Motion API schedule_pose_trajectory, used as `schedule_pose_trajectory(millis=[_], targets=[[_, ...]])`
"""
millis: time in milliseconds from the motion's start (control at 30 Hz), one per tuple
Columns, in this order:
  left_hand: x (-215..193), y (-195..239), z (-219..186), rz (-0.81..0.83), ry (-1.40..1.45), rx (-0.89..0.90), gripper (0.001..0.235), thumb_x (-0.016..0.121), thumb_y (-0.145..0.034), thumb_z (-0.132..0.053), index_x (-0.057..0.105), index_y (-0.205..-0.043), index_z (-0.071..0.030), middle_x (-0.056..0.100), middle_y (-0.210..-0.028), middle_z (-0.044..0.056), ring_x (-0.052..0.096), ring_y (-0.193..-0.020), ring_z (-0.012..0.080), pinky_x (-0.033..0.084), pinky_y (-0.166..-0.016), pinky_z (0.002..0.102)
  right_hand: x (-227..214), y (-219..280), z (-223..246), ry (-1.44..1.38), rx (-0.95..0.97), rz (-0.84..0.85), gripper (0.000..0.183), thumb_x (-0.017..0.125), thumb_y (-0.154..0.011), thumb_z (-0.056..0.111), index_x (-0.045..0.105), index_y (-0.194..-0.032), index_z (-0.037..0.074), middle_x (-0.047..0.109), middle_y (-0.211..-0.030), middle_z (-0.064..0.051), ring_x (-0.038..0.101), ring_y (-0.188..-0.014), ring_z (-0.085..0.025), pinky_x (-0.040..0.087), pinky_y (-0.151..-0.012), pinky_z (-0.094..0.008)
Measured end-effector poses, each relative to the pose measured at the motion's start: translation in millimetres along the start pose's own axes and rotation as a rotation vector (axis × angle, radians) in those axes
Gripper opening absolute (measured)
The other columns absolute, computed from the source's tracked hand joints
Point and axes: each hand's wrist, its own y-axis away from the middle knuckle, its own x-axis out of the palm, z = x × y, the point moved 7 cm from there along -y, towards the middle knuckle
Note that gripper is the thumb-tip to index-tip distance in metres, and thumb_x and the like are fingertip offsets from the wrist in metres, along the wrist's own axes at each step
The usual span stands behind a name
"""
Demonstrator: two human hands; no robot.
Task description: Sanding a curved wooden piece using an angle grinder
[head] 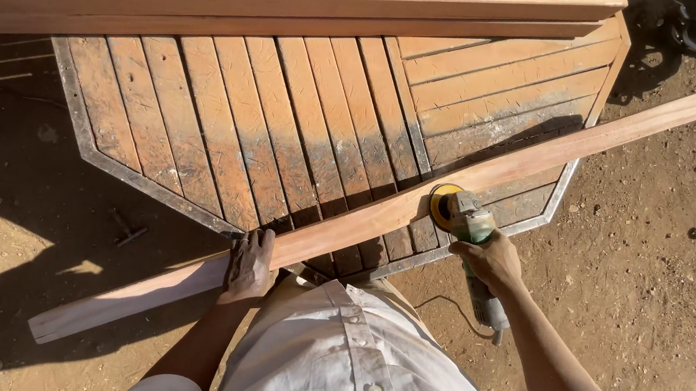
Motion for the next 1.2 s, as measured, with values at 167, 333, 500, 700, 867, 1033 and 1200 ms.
schedule_pose_trajectory(millis=[167, 333, 500, 700, 867, 1033, 1200], targets=[[18.0, -4.9, 16.0, 0.018, -0.002, -0.004, 0.1, 0.088, -0.07, -0.019, 0.037, -0.154, -0.003, 0.044, -0.147, 0.039, 0.037, -0.14, 0.0598, 0.025, -0.112, 0.071, 25.9, 81.8, 82.9, 0.167, -0.352, 0.193, 0.065, 0.084, -0.072, 0.038, 0.058, -0.122, 0.008, 0.074, -0.102, -0.027, 0.071, -0.102, -0.049, 0.056, -0.09, -0.061], [27.5, -7.4, 26.4, 0.045, 0.036, -0.057, 0.108, 0.089, -0.06, -0.006, 0.035, -0.154, -0.002, 0.044, -0.144, 0.041, 0.039, -0.136, 0.0643, 0.026, -0.108, 0.078, 46.2, 102.3, 105.9, 0.346, -0.557, 0.307, 0.07, 0.065, -0.079, 0.021, 0.044, -0.143, 0.0, 0.072, -0.098, -0.033, 0.072, -0.096, -0.053, 0.057, -0.088, -0.064], [25.6, -10.2, 31.7, 0.081, 0.002, -0.124, 0.104, 0.089, -0.066, -0.018, 0.036, -0.155, -0.011, 0.044, -0.15, 0.034, 0.038, -0.143, 0.0559, 0.026, -0.111, 0.071, 7.9, 22.1, 47.1, 0.208, -0.318, 0.101, 0.067, 0.081, -0.073, 0.046, 0.055, -0.124, 0.009, 0.073, -0.098, -0.029, 0.073, -0.096, -0.05, 0.058, -0.086, -0.059], [45.7, -10.1, 44.5, 0.089, -0.002, -0.131, 0.11, 0.092, -0.063, -0.024, 0.034, -0.156, -0.014, 0.042, -0.152, 0.033, 0.035, -0.145, 0.0547, 0.024, -0.11, 0.072, -56.8, -72.8, -46.9, 0.15, -0.073, -0.148, 0.073, 0.087, -0.076, 0.054, 0.063, -0.118, -0.001, 0.072, -0.096, -0.032, 0.073, -0.09, -0.049, 0.057, -0.079, -0.054], [52.3, -11.4, 50.7, 0.05, -0.021, -0.123, 0.107, 0.091, -0.061, -0.023, 0.035, -0.152, -0.018, 0.047, -0.147, 0.033, 0.042, -0.14, 0.0543, 0.026, -0.109, 0.071, -53.7, -73.2, -64.5, 0.085, -0.058, -0.105, 0.076, 0.086, -0.073, 0.057, 0.063, -0.122, 0.003, 0.071, -0.105, -0.031, 0.07, -0.103, -0.048, 0.053, -0.083, -0.057], [64.8, -16.5, 62.6, 0.067, -0.017, -0.128, 0.108, 0.092, -0.06, -0.023, 0.035, -0.151, -0.018, 0.049, -0.146, 0.034, 0.042, -0.141, 0.0541, 0.026, -0.109, 0.073, -2.8, -29.9, -15.1, 0.023, -0.179, 0.045, 0.071, 0.09, -0.073, 0.047, 0.063, -0.12, 0.0, 0.071, -0.107, -0.032, 0.069, -0.109, -0.049, 0.054, -0.093, -0.057], [22.4, -14.9, 32.1, 0.107, 0.069, -0.14, 0.101, 0.089, -0.067, -0.015, 0.035, -0.153, -0.012, 0.042, -0.148, 0.041, 0.041, -0.137, 0.0618, 0.027, -0.11, 0.074, 25.5, 47.0, 40.6, 0.253, -0.419, 0.237, 0.062, 0.082, -0.071, 0.047, 0.055, -0.117, 0.014, 0.074, -0.1, -0.026, 0.072, -0.1, -0.049, 0.057, -0.09, -0.06]])
